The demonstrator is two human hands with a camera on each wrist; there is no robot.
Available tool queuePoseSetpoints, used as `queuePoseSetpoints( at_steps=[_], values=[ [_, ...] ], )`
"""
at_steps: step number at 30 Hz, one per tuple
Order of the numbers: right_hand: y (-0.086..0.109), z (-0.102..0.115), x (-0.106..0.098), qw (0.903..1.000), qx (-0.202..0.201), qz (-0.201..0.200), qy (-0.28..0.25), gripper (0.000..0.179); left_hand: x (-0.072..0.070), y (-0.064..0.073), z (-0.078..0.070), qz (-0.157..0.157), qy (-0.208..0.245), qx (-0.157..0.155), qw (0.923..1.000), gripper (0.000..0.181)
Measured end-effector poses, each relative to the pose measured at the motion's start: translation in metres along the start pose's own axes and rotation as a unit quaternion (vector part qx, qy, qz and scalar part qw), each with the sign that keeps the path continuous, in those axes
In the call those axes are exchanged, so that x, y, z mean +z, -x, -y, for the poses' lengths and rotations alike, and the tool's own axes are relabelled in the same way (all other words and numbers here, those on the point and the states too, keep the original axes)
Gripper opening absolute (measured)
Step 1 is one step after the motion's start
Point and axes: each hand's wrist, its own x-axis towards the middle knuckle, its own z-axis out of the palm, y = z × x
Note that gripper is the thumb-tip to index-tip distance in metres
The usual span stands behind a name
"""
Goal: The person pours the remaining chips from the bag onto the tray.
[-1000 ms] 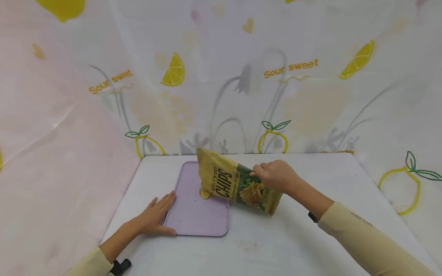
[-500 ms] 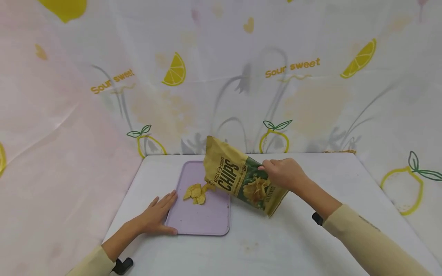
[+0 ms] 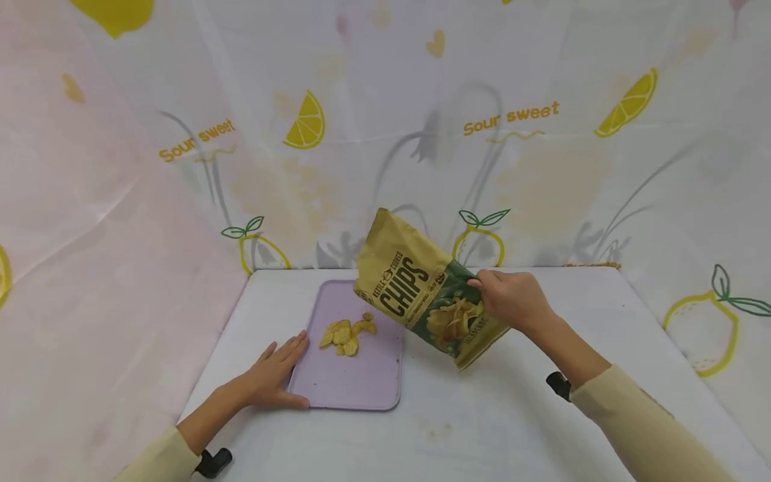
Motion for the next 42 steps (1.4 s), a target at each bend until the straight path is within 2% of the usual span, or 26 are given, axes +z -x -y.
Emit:
queuePoseSetpoints(
  at_steps=[2, 8, 13, 20, 25, 28, 32, 36, 42],
  values=[
    [0.002, -0.001, 0.001, 0.9999, 0.006, -0.003, -0.008, 0.051, -0.001, 0.001, 0.001, -0.002, -0.003, 0.001, 1.0, 0.131],
    [0.01, 0.0, 0.012, 0.9993, -0.007, 0.027, -0.024, 0.049, -0.008, 0.002, 0.006, -0.006, -0.008, -0.001, 0.9999, 0.131],
    [0.017, 0.002, 0.016, 0.9989, 0.005, 0.031, -0.036, 0.049, -0.008, 0.001, 0.007, -0.004, -0.007, -0.002, 1.0, 0.13],
    [0.013, 0.003, 0.012, 0.9971, 0.032, 0.044, -0.053, 0.05, -0.005, 0.0, 0.002, -0.008, -0.003, -0.001, 1.0, 0.129],
    [0.008, 0.002, 0.009, 0.997, 0.048, 0.031, -0.053, 0.051, -0.006, 0.0, 0.0, -0.006, -0.001, -0.001, 1.0, 0.13],
    [0.008, 0.003, 0.01, 0.9973, 0.04, 0.027, -0.054, 0.05, -0.006, 0.0, 0.001, -0.002, -0.003, -0.001, 1.0, 0.13],
    [0.013, 0.007, 0.014, 0.9972, 0.015, 0.046, -0.057, 0.049, -0.005, -0.001, 0.001, -0.008, -0.004, 0.004, 1.0, 0.129],
    [0.02, 0.01, 0.016, 0.9971, 0.019, 0.047, -0.057, 0.049, -0.003, -0.001, 0.0, -0.009, 0.002, 0.012, 0.9999, 0.129],
    [0.019, 0.009, 0.011, 0.9977, 0.007, 0.047, -0.047, 0.049, -0.001, 0.001, -0.003, -0.001, 0.001, -0.002, 1.0, 0.13]
  ],
)
